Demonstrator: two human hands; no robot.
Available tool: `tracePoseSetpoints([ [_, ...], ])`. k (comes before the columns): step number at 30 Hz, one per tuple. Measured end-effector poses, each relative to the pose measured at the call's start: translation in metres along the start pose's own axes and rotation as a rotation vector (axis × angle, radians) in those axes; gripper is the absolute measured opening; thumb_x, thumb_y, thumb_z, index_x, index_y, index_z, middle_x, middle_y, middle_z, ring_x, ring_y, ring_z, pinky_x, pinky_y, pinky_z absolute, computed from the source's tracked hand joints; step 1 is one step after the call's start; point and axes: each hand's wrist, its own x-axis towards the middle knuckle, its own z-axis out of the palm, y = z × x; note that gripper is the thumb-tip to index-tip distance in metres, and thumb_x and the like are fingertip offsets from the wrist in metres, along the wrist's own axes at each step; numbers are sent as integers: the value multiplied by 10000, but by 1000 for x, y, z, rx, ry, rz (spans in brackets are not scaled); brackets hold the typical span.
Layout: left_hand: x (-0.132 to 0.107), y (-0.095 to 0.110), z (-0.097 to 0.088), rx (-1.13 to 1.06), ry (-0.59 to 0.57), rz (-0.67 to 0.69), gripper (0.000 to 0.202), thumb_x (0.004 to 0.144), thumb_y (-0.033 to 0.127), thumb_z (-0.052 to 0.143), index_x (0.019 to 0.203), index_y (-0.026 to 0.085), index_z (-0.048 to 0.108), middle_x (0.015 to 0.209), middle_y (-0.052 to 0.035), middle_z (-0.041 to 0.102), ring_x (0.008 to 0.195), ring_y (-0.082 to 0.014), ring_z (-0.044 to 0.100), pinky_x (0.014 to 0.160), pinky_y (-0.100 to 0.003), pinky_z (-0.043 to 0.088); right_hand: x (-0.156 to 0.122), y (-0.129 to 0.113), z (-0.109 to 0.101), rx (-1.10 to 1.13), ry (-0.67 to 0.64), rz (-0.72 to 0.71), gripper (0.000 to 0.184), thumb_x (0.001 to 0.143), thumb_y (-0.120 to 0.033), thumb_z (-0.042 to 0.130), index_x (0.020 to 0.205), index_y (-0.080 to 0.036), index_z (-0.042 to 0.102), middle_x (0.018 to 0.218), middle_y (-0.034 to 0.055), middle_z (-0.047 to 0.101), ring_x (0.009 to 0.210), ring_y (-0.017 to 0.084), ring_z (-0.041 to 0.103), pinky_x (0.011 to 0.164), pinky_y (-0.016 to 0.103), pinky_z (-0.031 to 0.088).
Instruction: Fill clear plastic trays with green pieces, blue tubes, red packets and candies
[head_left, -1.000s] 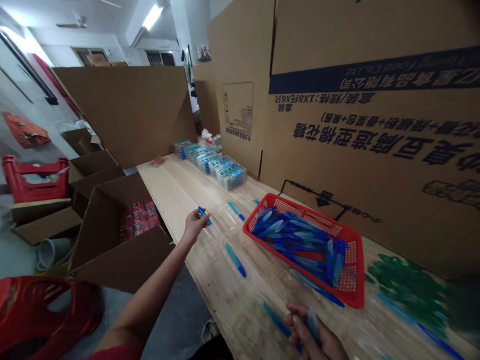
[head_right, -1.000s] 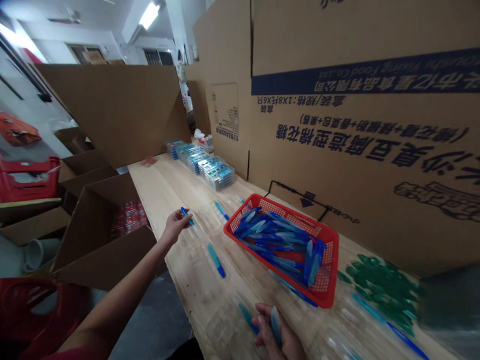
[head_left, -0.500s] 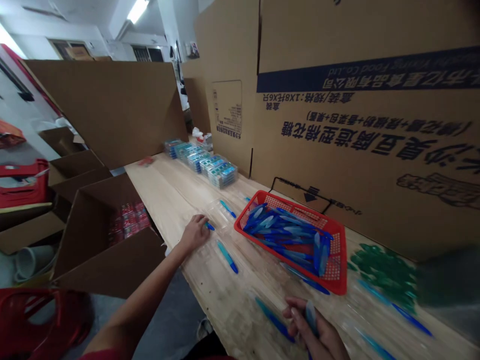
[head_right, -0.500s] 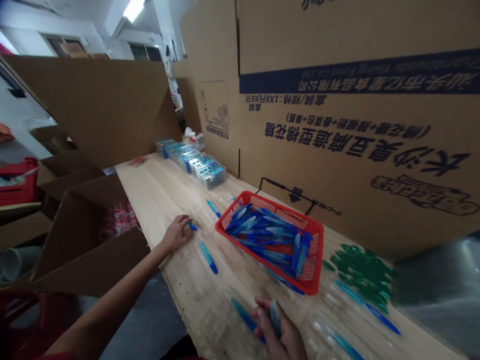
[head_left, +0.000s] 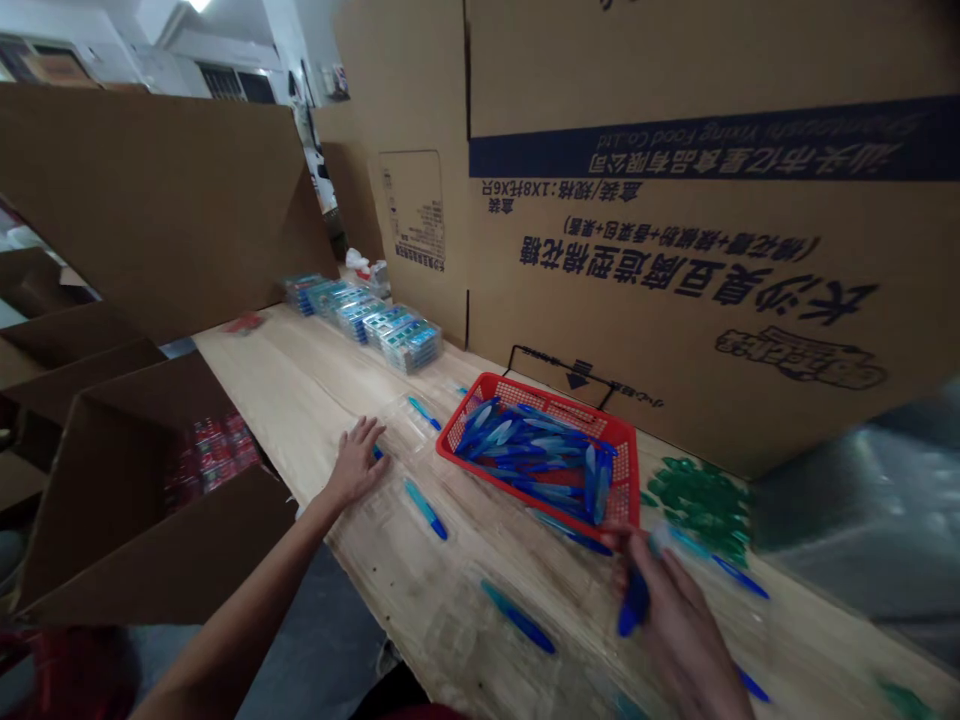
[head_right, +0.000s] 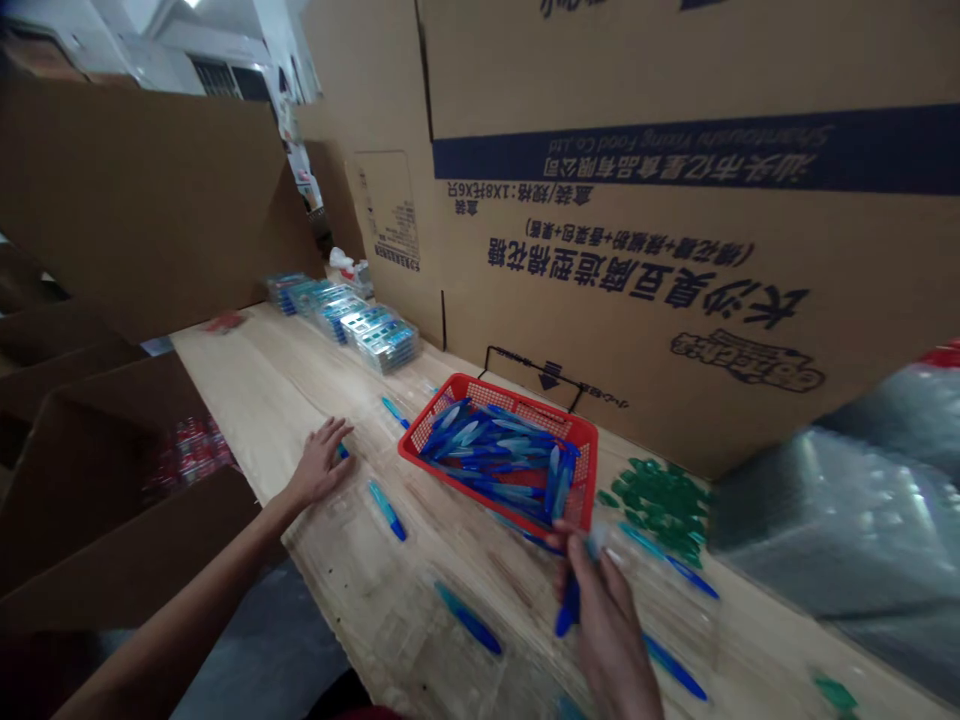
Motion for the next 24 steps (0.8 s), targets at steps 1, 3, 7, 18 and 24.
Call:
tracePoseSetpoints([
  [1,-3,10,-1,-58,28,-8,395,724,367,531,1069,181,575,1275,-148,521,1256,-350,373,1004,-582,278,-5,1,7,105,-40,92,487,590,-535,723,904,-171,644,711,-5,617,542,94,478,470,200,396],
  [3,-9,39,1,-286,41,-82,351,706,406,572,971,179,612,1154,-145,605,1143,-332,499,964,-525,364,-12,2,20,282,-103,259,460,560,-504,754,857,-168,653,717,10,645,560,110,526,499,218,436],
  [7,-11,116,13,-1102,-323,-580,311,727,435,576,843,150,619,807,-108,697,730,-234,668,680,-358,535,-14,-1,35,504,-157,392,328,608,-426,751,771,-161,647,671,10,652,593,132,589,560,247,479],
  [18,34,201,48,-1556,-675,-1125,155,763,61,452,757,90,604,603,-85,679,593,-169,678,487,-197,539,-49,7,23,402,-263,406,500,667,-525,681,1040,-214,563,688,-44,617,404,47,419,409,178,344],
  [24,70,185,-6,-1571,-621,-1029,147,695,32,461,739,102,583,705,-94,676,752,-209,691,468,-172,539,-37,26,2,36,-290,220,469,695,-467,638,1083,-208,591,884,6,634,595,97,525,526,204,418],
])
